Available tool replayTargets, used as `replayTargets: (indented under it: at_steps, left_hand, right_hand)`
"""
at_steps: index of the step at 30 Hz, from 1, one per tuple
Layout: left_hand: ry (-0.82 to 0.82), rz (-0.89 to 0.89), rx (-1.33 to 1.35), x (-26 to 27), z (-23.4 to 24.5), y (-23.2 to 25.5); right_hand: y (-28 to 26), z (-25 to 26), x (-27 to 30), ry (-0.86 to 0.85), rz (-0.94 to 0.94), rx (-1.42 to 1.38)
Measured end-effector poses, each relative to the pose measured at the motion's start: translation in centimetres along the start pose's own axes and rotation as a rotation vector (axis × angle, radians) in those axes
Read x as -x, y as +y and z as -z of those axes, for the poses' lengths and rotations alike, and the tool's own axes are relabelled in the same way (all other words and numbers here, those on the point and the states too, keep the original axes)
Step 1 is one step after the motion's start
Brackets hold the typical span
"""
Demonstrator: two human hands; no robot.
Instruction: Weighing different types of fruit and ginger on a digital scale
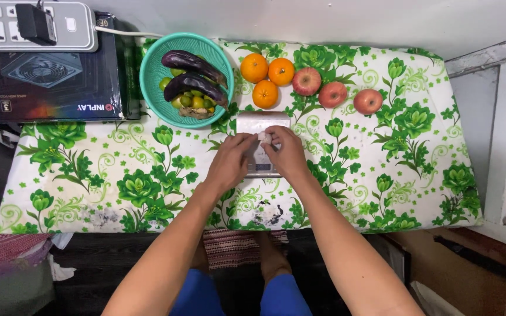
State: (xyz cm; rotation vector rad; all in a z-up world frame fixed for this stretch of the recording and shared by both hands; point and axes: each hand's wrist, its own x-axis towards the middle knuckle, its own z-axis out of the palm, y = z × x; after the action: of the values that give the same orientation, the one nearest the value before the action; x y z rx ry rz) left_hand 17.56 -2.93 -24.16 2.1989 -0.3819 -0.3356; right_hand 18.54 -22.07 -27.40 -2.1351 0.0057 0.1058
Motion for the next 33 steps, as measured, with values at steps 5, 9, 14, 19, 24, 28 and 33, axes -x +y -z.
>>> replayTargets:
  at_steps: [5,9,14,19,24,28,33]
  left_hand:
    - [0.003,0.024,0.006,-0.2,-0.6,-0.4]
    - [-0.023,0.082,0.004,0.1,-0.6,-0.5]
    - [-0.021,0.091,0.01,0.4,-0.4,-0.1]
    - [0.018,0.086,0.043,0.9,-0.5,-0.3]
    - [0.038,0.113,0.056,1.5,-0.4,-0.8]
    - [0.01,0.19,0.128,1.9,-0.1,-0.2]
    - [0.032,0.201,0.143,2.1,-0.3,0.3]
  right_hand:
    - [0.2,0.1,-0.7,-0.024,0.035,-0.028]
    - [0.4,0.3,-0.3,-0.053,0.091,-0.067]
    - [-0.4,1.0,0.1,-0.039,0.061,-0.041]
    - [0.9,2.6,1.3,0.057,0.103,-0.006]
    - [2.5,4.0,3.1,0.1,-0.01,-0.006]
    - [3.6,4.2,4.1,0.074,-0.066,-0.045]
    - [3.9,4.0,4.7,0.046,-0.126,-0.082]
